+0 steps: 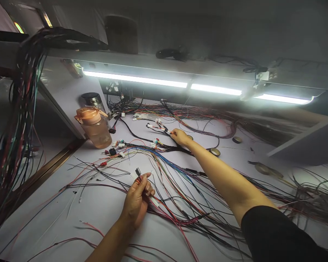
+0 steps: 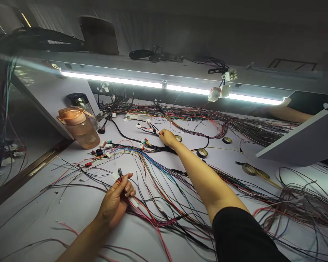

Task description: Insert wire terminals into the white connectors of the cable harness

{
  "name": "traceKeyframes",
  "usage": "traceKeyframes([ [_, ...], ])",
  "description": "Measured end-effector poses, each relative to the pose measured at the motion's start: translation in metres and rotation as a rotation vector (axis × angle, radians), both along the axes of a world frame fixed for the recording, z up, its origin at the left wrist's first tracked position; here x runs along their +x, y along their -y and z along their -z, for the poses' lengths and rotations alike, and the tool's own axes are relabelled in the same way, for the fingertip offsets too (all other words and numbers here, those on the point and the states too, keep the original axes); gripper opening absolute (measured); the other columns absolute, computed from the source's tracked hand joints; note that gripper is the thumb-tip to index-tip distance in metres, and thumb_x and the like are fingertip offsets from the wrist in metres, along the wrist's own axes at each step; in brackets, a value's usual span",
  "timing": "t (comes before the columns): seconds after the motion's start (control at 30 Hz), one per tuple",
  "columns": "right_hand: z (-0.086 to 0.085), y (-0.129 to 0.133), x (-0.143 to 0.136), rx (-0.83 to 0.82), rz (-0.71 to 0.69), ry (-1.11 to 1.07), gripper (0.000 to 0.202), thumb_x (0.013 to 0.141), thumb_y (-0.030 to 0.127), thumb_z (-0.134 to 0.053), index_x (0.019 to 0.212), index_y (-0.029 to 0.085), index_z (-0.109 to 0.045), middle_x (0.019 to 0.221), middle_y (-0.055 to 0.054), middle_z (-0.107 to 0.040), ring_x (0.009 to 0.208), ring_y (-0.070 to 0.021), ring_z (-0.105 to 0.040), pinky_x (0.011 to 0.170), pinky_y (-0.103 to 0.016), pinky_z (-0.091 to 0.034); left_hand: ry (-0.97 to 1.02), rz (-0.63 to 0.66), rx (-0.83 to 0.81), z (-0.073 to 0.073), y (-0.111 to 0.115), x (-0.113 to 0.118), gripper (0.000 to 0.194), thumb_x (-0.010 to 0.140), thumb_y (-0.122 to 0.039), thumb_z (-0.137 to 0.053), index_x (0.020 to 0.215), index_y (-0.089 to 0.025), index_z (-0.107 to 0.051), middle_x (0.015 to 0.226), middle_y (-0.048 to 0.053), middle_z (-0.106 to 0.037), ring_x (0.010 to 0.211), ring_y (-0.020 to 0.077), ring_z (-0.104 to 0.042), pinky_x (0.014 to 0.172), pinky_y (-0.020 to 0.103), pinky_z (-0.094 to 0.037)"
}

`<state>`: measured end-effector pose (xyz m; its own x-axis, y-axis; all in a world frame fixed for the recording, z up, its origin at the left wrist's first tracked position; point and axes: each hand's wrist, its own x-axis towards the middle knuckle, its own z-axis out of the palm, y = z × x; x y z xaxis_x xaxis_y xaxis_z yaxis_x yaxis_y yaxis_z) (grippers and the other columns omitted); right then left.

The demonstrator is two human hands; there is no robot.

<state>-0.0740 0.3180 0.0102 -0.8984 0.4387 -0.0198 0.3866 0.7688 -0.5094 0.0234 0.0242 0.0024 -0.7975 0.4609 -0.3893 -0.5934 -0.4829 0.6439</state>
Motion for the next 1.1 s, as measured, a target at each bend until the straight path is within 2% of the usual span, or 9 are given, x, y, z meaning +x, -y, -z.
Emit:
traceKeyframes([
  [0.2,0.001,0.008,-0.005,0.089,0.061,0.009,0.019,0.072,0.020,-0.065,0.091,0.021,-0.062,0.085,-0.005,-0.065,0.081,-0.0211,-0.057,0.071,-0.028,-0.037,-0.012,0.015,0.029,0.003,0.002,0.000,0.041,0.072,-0.032,-0.081,0.102,-0.010,-0.065,0.062,-0.003,-0.042,0.054,0.0077,-0.035,0.053,0.021,-0.040],
  [0.33,0.007,0.016,-0.006,0.097,0.145,-0.052,0.020,0.071,0.011,-0.058,0.089,0.021,-0.061,0.086,-0.007,-0.064,0.083,-0.0236,-0.058,0.074,-0.032,-0.038,0.021,0.020,0.091,0.002,0.005,-0.003,0.040,0.079,-0.028,-0.072,0.113,-0.010,-0.062,0.069,0.000,-0.049,0.060,0.0104,-0.045,0.060,0.024,-0.045],
  [0.43,0.014,0.016,-0.004,0.065,0.200,-0.148,0.023,0.077,0.013,-0.050,0.098,0.020,-0.058,0.100,-0.008,-0.063,0.088,-0.0223,-0.056,0.077,-0.032,-0.039,0.085,0.032,0.167,-0.002,0.008,-0.006,0.039,0.085,-0.029,-0.062,0.119,-0.009,-0.058,0.088,0.009,-0.060,0.073,0.0158,-0.056,0.072,0.029,-0.050],
  [0.53,0.023,0.012,-0.004,0.007,0.251,-0.223,0.025,0.083,0.017,-0.043,0.104,0.016,-0.054,0.102,-0.010,-0.062,0.089,-0.0212,-0.056,0.079,-0.032,-0.041,0.117,0.054,0.233,-0.005,0.010,-0.008,0.038,0.091,-0.033,-0.051,0.118,-0.008,-0.057,0.114,0.018,-0.060,0.090,0.0225,-0.061,0.082,0.036,-0.052],
  [0.63,0.026,0.008,-0.008,-0.055,0.259,-0.266,0.029,0.084,0.021,-0.044,0.110,0.012,-0.053,0.101,-0.011,-0.063,0.085,-0.0201,-0.057,0.079,-0.033,-0.043,0.115,0.082,0.292,-0.006,0.011,-0.009,0.038,0.092,-0.034,-0.047,0.119,-0.008,-0.057,0.127,0.019,-0.055,0.103,0.0266,-0.060,0.088,0.039,-0.051],
  [0.73,0.017,0.014,-0.002,-0.065,0.240,-0.309,0.038,0.079,0.025,-0.056,0.115,0.011,-0.054,0.116,-0.014,-0.060,0.095,-0.0224,-0.058,0.085,-0.035,-0.043,0.107,0.097,0.287,-0.005,0.010,-0.010,0.037,0.092,-0.030,-0.047,0.122,-0.010,-0.056,0.129,0.018,-0.055,0.107,0.0261,-0.060,0.091,0.039,-0.049],
  [0.83,-0.003,0.039,0.028,-0.079,0.106,-0.363,0.035,0.081,0.030,-0.058,0.113,0.016,-0.058,0.117,-0.010,-0.062,0.100,-0.0222,-0.058,0.089,-0.035,-0.042,0.087,0.094,0.215,-0.005,0.008,-0.009,0.035,0.093,-0.024,-0.047,0.125,-0.013,-0.055,0.127,0.015,-0.058,0.106,0.0230,-0.061,0.094,0.037,-0.048],
  [0.97,-0.025,0.102,0.101,-0.228,-0.294,-0.286,0.030,0.088,0.045,-0.051,0.097,0.020,-0.066,0.091,-0.004,-0.070,0.084,-0.0186,-0.063,0.079,-0.031,-0.045,0.024,0.101,0.134,-0.010,0.008,-0.006,0.034,0.095,-0.025,-0.046,0.125,-0.014,-0.057,0.128,0.013,-0.059,0.116,0.0225,-0.056,0.101,0.036,-0.043],
  [1.1,-0.025,0.161,0.157,-0.303,-0.370,-0.158,0.034,0.084,0.051,-0.058,0.105,0.026,-0.068,0.100,-0.003,-0.071,0.088,-0.0195,-0.063,0.081,-0.032,-0.044,-0.061,0.194,0.186,-0.016,0.011,-0.002,0.033,0.094,-0.026,-0.049,0.122,-0.015,-0.060,0.134,0.011,-0.055,0.125,0.0235,-0.049,0.106,0.037,-0.040],
])
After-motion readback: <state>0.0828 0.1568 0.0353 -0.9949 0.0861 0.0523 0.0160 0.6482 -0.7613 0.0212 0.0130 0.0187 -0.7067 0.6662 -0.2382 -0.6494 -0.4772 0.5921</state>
